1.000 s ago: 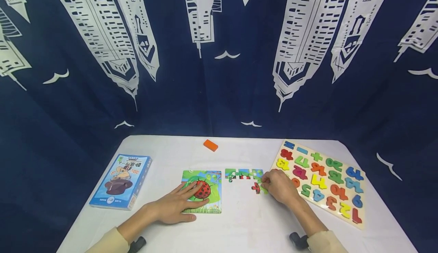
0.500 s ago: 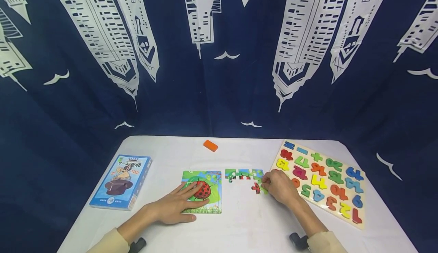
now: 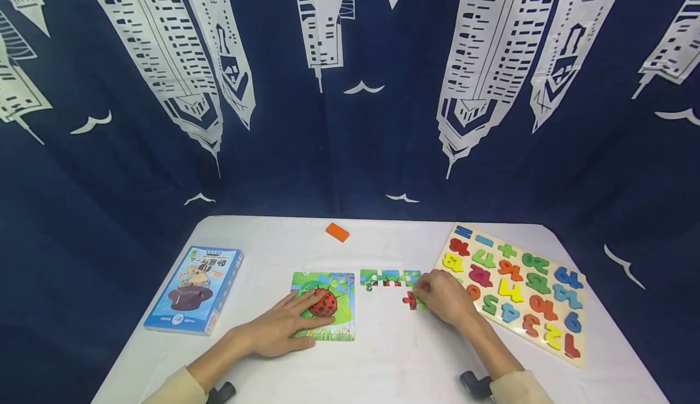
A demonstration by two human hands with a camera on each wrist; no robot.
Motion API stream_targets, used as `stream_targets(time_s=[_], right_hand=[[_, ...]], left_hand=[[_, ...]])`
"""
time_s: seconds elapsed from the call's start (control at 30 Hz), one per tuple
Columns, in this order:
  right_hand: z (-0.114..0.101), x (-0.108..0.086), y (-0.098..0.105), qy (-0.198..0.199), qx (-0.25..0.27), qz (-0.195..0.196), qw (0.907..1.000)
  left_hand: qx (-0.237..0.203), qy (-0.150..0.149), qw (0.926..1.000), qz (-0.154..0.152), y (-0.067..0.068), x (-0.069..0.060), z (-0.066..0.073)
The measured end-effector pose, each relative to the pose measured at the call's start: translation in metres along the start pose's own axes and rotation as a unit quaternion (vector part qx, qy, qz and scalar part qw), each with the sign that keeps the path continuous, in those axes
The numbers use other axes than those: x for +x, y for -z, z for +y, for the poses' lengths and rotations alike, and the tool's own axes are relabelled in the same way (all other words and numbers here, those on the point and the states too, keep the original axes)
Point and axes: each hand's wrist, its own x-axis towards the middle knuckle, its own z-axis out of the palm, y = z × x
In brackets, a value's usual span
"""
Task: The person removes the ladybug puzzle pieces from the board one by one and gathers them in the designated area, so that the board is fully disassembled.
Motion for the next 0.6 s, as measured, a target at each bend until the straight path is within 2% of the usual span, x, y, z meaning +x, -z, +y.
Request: stream_targets(time_s=[0.27,0.37,0.47,0.6], right_hand=[[-0.026,0.006,-0.012,0.022,0.042,0.021,0.9986],[-0.041,0.01,-0.019,0.034,0.059,0.025,0.9974],[-0.057,0.014,-0.028,0.055,0.078,0.023,0.9952],[-0.077,0.018,-0.04,0.082,0.104,0.011,0.9911]], left_hand=[[-0.041,-0.003,0.9983,0.041,0.001,0.001,-0.002],[-0.045,0.008,0.9973,0.057,0.001,0.0,-0.004],[-0.042,0.02,0.9971,0.061,0.001,-0.003,-0.006],[-0.039,0.026,0.9977,0.048,0.0,-0.007,-0.009]])
